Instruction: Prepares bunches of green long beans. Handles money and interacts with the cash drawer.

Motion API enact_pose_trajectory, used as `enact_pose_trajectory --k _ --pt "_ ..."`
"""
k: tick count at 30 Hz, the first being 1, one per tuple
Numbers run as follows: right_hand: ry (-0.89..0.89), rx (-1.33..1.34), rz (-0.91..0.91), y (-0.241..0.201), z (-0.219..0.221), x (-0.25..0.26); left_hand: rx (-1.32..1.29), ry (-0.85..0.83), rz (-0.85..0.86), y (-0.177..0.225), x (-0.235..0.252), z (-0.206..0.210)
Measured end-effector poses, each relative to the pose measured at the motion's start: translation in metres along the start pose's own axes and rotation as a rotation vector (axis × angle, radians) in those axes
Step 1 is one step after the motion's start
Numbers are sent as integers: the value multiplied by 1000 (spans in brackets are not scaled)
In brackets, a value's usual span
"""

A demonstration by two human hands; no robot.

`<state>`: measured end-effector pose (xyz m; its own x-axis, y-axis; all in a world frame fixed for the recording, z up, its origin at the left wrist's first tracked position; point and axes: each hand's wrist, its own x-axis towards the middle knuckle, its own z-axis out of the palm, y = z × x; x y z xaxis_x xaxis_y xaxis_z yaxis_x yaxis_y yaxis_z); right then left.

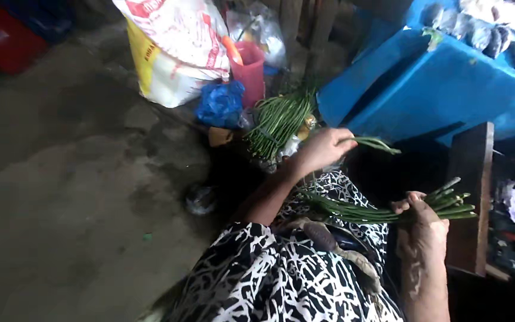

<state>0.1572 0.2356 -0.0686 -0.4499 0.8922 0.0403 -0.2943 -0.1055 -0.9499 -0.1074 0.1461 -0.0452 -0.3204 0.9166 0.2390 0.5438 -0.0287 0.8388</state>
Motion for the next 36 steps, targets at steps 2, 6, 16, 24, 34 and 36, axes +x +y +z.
enact_pose_trajectory --k 2,6,16,24,34,36 --pt "0 25 11 -1 -3 0 112 96 -67 -6 9 -29" --pt "53 30 54 -11 0 3 419 287 -203 -29 32 -85" --pt "173 178 21 -25 8 12 -157 -422 -66 35 25 55" --pt "185 178 38 -40 -11 -9 -284 -783 -298 61 -12 150" --pt "203 275 -254 -61 -36 -17 -345 -1045 -266 82 -24 161" --pt "186 255 -248 -62 -38 -22 -431 -964 -262 88 -26 167"
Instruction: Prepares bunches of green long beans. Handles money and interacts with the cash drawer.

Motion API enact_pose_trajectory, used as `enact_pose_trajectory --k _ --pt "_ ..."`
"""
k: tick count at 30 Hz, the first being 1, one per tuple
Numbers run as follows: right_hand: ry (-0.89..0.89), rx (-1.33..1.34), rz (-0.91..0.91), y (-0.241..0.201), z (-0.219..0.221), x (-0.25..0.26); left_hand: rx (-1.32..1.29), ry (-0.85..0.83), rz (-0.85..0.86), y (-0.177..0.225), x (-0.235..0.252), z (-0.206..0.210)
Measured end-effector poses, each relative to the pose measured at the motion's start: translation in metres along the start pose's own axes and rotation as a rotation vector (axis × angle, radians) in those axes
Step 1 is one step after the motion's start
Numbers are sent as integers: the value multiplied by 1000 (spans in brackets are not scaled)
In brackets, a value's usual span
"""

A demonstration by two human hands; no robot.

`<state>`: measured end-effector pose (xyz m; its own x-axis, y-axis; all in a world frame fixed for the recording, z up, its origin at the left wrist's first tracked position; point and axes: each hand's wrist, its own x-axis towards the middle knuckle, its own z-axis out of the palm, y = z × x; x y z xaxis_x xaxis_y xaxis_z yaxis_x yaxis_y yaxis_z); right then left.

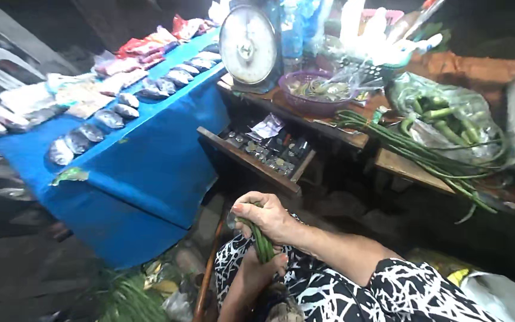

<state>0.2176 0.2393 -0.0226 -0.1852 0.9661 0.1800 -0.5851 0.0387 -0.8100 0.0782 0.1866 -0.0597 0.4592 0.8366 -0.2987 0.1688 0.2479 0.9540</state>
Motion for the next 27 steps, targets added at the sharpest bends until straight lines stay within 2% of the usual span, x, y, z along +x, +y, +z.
enact_pose_trajectory --k 5,11,13,16,19,22,23,25,27 --pt "-91 -148 -79 -5 -13 -7 -99 9 -66 5 13 7" --pt "-119 -247 6 -12 -20 -11 -167 -37 14 1 18 11" --pt "-211 -307 -31 -20 -27 -8 -156 -18 34 -1 18 6" --pt "-267 -594 -132 -54 -42 3 -131 89 95 -3 15 -4" --pt "-104 -999 -303 -103 -69 30 -108 276 167 -1 9 -18" --pt "120 -1449 -423 -153 -119 83 -206 406 292 -2 1 -40" --pt "171 -1609 -400 -168 -141 102 -234 427 345 -3 -1 -49" --pt "226 -1850 -204 -188 -188 134 -297 459 443 -3 -8 -63" --pt "269 -1919 41 -196 -221 147 -348 481 499 -3 -14 -74"
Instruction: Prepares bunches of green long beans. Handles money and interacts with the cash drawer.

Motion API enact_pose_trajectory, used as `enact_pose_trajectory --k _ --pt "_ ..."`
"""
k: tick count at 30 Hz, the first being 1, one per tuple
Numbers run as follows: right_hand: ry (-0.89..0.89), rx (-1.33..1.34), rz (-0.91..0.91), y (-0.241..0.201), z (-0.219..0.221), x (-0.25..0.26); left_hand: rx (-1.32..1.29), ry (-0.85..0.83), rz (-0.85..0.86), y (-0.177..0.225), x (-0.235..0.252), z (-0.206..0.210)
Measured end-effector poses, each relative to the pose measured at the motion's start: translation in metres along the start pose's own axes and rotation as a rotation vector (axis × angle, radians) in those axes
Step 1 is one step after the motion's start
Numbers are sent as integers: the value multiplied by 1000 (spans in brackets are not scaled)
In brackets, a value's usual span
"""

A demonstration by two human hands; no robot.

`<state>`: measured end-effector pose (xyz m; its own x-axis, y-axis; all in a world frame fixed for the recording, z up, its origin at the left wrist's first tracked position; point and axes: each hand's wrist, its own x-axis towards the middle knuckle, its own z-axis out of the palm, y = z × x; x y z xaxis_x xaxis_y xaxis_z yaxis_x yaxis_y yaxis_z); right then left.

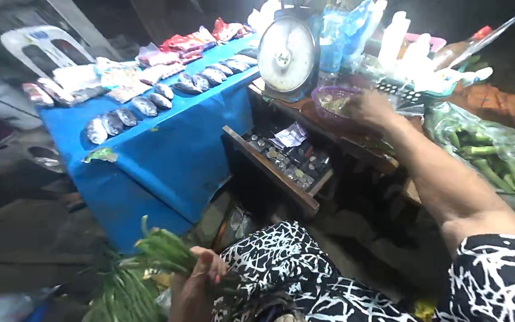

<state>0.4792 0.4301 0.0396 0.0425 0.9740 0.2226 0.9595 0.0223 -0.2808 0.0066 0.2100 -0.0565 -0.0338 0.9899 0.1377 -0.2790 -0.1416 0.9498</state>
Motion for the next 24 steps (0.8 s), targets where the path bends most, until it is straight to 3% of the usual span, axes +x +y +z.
enact_pose_trajectory --k 6,11,17,24 --pt "-164 -26 182 -2 2 15 -61 108 20 8 2 -3" --pt "-112 83 258 -5 1 18 -18 105 5 3 3 0" --pt "-181 2 209 -3 5 22 -25 82 7 -1 6 4" --pt "-125 97 124 4 13 25 -9 165 -14 2 5 2"
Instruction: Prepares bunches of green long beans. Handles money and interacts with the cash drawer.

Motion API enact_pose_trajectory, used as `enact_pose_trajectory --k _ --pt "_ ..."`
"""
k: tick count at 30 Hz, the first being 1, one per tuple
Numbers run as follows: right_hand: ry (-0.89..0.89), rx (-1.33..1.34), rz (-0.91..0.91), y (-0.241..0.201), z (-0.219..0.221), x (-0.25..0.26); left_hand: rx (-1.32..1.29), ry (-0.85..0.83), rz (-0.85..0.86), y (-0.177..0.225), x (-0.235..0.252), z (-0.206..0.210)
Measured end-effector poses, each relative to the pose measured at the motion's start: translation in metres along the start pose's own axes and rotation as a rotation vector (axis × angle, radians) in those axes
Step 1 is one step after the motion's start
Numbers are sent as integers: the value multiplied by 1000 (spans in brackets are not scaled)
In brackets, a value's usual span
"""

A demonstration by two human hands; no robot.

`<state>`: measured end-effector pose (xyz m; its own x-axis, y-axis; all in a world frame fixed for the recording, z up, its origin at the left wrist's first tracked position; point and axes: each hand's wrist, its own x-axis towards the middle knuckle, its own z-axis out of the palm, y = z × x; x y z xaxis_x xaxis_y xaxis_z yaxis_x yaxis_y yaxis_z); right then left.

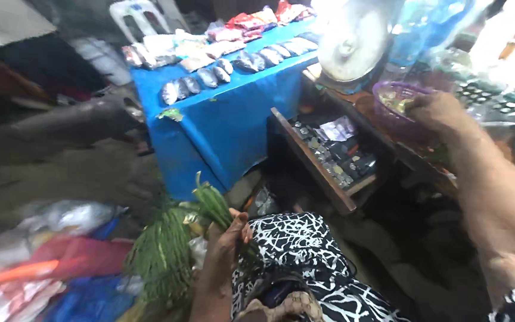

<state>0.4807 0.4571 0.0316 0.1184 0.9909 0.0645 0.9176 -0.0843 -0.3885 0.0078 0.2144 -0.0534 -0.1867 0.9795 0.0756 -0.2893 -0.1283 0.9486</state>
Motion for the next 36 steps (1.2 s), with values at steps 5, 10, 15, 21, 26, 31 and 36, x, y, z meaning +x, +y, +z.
enact_pose_trajectory --k 5,10,15,21,26,31,36 --pt "-10 4 -58 0 -1 -2 -9 37 -48 6 1 0" --pt "24 -9 -68 31 14 20 -19 4 -51 2 4 -3" --pt "-94 -172 -114 23 7 22 -54 16 -56 3 4 -5" --pt "-14 5 65 -8 1 -2 -100 24 -68 1 4 -10" --pt "134 175 -57 23 9 6 -120 27 -60 -3 5 -9" --pt "193 301 -10 1 -1 -15 -79 17 -25 -4 4 -11" --pt "353 539 -47 -18 -12 -31 -37 37 0 -5 5 -13"
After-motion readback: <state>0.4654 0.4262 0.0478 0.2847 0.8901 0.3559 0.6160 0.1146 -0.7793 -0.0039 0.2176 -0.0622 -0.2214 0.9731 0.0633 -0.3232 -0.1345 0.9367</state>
